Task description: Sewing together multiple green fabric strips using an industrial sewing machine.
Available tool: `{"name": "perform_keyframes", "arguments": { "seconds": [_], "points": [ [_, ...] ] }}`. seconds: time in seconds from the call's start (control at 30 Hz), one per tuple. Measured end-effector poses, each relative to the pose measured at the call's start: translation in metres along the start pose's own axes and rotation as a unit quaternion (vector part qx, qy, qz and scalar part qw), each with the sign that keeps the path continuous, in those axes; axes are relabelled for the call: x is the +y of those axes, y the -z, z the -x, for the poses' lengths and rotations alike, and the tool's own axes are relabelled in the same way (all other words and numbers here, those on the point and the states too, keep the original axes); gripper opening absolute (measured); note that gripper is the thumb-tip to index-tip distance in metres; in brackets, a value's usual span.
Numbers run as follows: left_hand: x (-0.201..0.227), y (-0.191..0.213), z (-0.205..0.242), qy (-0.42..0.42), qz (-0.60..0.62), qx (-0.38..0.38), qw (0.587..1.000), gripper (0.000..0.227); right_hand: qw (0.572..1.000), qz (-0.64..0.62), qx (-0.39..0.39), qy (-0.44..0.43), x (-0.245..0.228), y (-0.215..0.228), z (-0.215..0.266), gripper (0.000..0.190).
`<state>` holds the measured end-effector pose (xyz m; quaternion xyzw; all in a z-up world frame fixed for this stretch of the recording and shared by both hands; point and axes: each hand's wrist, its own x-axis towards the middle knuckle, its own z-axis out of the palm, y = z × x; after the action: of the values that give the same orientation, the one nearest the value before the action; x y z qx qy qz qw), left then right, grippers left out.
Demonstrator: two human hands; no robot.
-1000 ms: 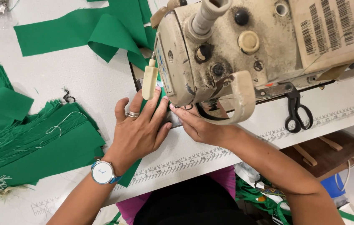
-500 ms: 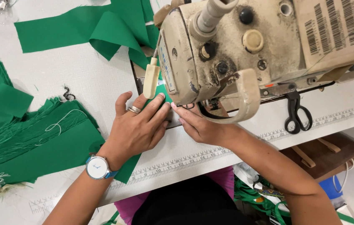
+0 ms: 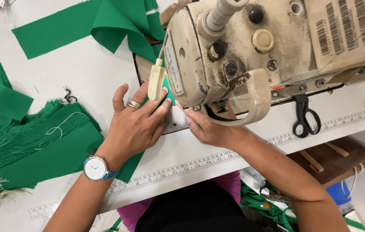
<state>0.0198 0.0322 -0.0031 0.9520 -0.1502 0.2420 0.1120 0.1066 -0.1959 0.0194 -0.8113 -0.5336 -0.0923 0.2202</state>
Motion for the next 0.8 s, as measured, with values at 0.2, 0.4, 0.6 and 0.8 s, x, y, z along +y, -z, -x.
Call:
{"name": "perform_keyframes", "arguments": {
  "seconds": [0.2,0.4,0.6,0.8],
  "points": [
    [-0.006,-0.002,-0.002,0.003,-0.021,-0.006,1.0,0.032,1.0,0.01,0.006,-0.018,0.011,-0.041,0.023,0.031],
    [-0.009,-0.004,-0.003,0.021,-0.023,0.015,0.999,0.035,0.999,-0.007,0.019,-0.027,-0.004,-0.011,-0.008,0.032],
    [-0.012,-0.003,-0.001,0.04,-0.034,0.018,0.998,0.036,0.997,0.057,0.038,-0.041,0.007,-0.021,0.021,0.037],
    [-0.009,-0.004,0.002,0.005,-0.125,0.097,0.987,0.005,0.996,-0.014,0.081,-0.047,0.017,-0.019,0.026,0.031]
  ]
}}
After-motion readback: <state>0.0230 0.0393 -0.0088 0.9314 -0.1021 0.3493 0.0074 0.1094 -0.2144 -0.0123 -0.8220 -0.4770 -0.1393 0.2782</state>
